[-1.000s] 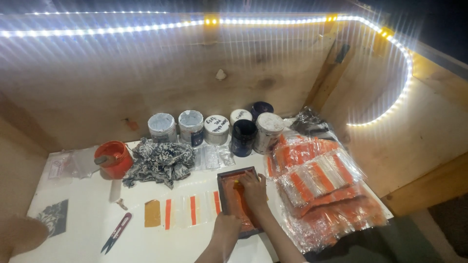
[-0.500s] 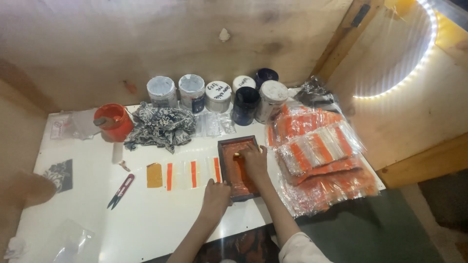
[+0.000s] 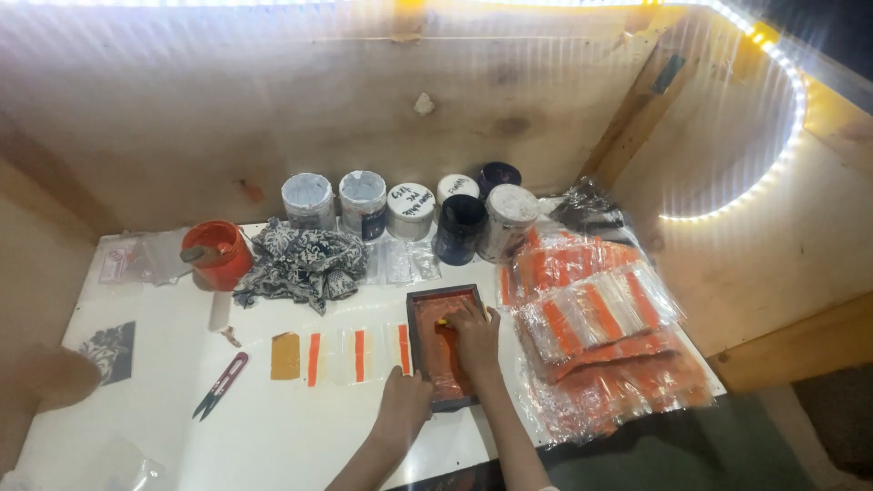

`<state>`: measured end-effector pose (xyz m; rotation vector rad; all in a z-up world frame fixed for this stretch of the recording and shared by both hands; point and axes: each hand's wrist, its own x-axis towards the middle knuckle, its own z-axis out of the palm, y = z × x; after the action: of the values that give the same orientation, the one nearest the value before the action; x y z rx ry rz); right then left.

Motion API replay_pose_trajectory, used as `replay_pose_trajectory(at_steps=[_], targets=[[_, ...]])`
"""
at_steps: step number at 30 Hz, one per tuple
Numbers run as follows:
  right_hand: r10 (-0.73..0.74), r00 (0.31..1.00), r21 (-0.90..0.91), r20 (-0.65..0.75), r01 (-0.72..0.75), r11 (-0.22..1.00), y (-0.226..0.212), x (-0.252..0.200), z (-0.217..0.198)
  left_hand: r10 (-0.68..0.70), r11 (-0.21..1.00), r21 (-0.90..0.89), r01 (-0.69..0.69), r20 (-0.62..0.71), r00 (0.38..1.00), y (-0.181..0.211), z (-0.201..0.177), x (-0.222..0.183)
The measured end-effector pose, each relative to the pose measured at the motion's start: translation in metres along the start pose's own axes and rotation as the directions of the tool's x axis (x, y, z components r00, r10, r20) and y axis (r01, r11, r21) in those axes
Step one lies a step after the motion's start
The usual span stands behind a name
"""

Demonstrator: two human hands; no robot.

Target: A person prepares a screen printing frame by applying orange tape to the borders and spreading orange ink over the mesh area.

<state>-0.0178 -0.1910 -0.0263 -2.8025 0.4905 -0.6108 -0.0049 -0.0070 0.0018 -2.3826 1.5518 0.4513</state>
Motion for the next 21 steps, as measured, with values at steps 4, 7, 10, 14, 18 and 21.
replay_pose_trajectory(at_steps=[4, 7, 10, 14, 18, 21], targets=[[-0.019, 1.0, -0.044, -0.011, 0.018, 0.999, 0.0, 0.017, 0.0, 0.023, 0.999, 0.026, -0.021, -0.092, 0.995, -0.005, 0.009, 0.015], [-0.08, 0.996, 0.011, -0.024, 0.081, 0.997, -0.008, 0.002, -0.018, 0.033, 0.999, 0.006, -0.033, -0.021, 0.999, -0.002, 0.007, 0.01], [-0.146, 0.989, 0.071, 0.018, 0.144, 0.987, -0.017, -0.01, -0.037, 0.03, 0.998, -0.059, -0.027, 0.049, 0.998, -0.006, -0.007, 0.009], [-0.256, 0.966, 0.022, -0.034, 0.257, 0.966, -0.013, -0.05, -0.041, -0.016, 0.999, -0.038, 0.016, 0.009, 1.0, 0.0, 0.004, 0.016], [-0.275, 0.961, 0.068, -0.005, 0.275, 0.959, -0.017, -0.082, -0.054, -0.068, 0.997, 0.019, 0.07, -0.088, 0.994, 0.008, 0.003, 0.011], [-0.169, 0.972, 0.001, 0.165, 0.171, 0.985, -0.018, -0.047, -0.075, -0.071, 0.996, 0.044, 0.073, -0.038, 0.997, 0.014, 0.004, 0.015]])
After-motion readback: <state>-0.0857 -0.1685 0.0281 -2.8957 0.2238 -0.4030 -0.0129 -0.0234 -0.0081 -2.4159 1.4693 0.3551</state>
